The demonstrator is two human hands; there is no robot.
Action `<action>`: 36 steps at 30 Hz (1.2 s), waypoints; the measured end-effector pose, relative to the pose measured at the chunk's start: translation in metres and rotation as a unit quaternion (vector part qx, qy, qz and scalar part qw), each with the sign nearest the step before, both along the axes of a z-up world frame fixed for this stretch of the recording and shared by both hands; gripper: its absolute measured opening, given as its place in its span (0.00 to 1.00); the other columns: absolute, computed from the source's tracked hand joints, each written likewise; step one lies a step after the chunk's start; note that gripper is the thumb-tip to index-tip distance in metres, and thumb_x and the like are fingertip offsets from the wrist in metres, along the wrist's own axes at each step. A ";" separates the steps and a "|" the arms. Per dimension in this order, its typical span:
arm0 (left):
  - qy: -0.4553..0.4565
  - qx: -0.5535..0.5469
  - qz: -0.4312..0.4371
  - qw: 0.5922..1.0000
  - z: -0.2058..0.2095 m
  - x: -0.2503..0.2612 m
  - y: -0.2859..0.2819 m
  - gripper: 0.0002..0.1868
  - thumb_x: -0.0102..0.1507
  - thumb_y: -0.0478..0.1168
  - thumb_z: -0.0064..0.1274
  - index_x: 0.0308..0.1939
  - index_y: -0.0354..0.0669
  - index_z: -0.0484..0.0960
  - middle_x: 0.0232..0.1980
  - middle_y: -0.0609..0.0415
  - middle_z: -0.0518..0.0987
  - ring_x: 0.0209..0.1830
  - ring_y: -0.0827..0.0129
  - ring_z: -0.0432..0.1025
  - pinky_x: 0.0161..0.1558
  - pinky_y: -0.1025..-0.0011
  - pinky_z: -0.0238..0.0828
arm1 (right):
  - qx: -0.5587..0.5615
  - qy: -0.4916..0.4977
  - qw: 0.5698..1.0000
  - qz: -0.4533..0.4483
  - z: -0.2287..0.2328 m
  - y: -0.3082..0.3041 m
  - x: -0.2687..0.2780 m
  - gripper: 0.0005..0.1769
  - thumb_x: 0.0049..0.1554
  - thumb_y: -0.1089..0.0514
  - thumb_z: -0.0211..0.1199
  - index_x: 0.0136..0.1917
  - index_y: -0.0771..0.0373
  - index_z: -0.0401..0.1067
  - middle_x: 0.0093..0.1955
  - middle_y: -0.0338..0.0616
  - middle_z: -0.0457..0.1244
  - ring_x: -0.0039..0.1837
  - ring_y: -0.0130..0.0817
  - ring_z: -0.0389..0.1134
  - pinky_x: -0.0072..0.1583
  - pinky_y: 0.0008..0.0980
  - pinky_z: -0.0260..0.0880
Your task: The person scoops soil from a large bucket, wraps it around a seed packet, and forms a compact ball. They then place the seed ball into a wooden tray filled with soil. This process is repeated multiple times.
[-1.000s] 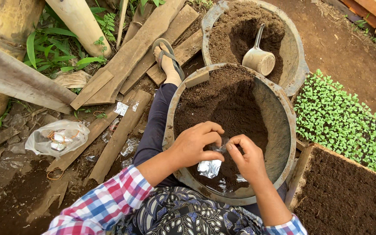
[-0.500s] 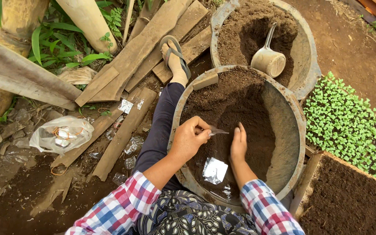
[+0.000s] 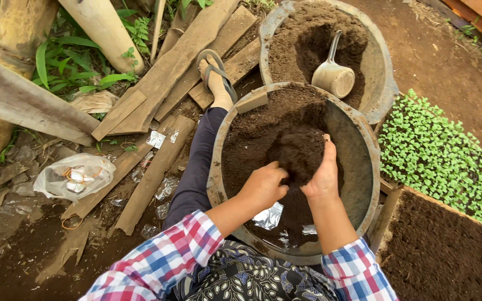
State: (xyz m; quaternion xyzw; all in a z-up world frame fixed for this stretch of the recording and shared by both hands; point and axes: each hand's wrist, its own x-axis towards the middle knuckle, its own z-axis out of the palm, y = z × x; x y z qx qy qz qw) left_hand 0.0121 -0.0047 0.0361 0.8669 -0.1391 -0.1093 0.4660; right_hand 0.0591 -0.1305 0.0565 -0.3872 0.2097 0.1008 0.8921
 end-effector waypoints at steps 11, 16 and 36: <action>0.103 -0.047 -0.021 0.993 0.015 0.019 -0.016 0.15 0.54 0.38 0.47 0.14 0.36 0.73 0.13 0.49 0.69 0.10 0.67 0.64 0.15 0.72 0.60 | -0.554 -0.318 0.682 0.355 0.056 -0.057 -0.028 0.17 0.47 0.52 0.58 0.51 0.56 0.65 0.56 0.42 0.58 0.68 0.44 0.52 0.65 0.49 0.47; 0.100 -0.108 0.124 0.981 -0.005 0.002 -0.026 0.21 0.50 0.40 0.53 0.48 0.47 0.74 0.36 0.50 0.77 0.35 0.62 0.70 0.40 0.65 0.68 | -0.699 -0.296 0.526 0.383 0.030 -0.054 -0.038 0.10 0.47 0.54 0.60 0.43 0.53 0.63 0.57 0.39 0.54 0.71 0.52 0.43 0.64 0.62 0.41; 0.228 -0.557 0.377 0.704 -0.009 -0.009 0.010 0.18 0.65 0.49 0.33 0.54 0.45 0.63 0.38 0.46 0.68 0.28 0.70 0.65 0.28 0.80 0.65 | -0.653 -0.132 0.663 0.342 -0.120 -0.063 0.017 0.41 0.44 0.50 0.65 0.68 0.53 0.52 0.64 0.61 0.49 0.69 0.54 0.47 0.68 0.47 0.48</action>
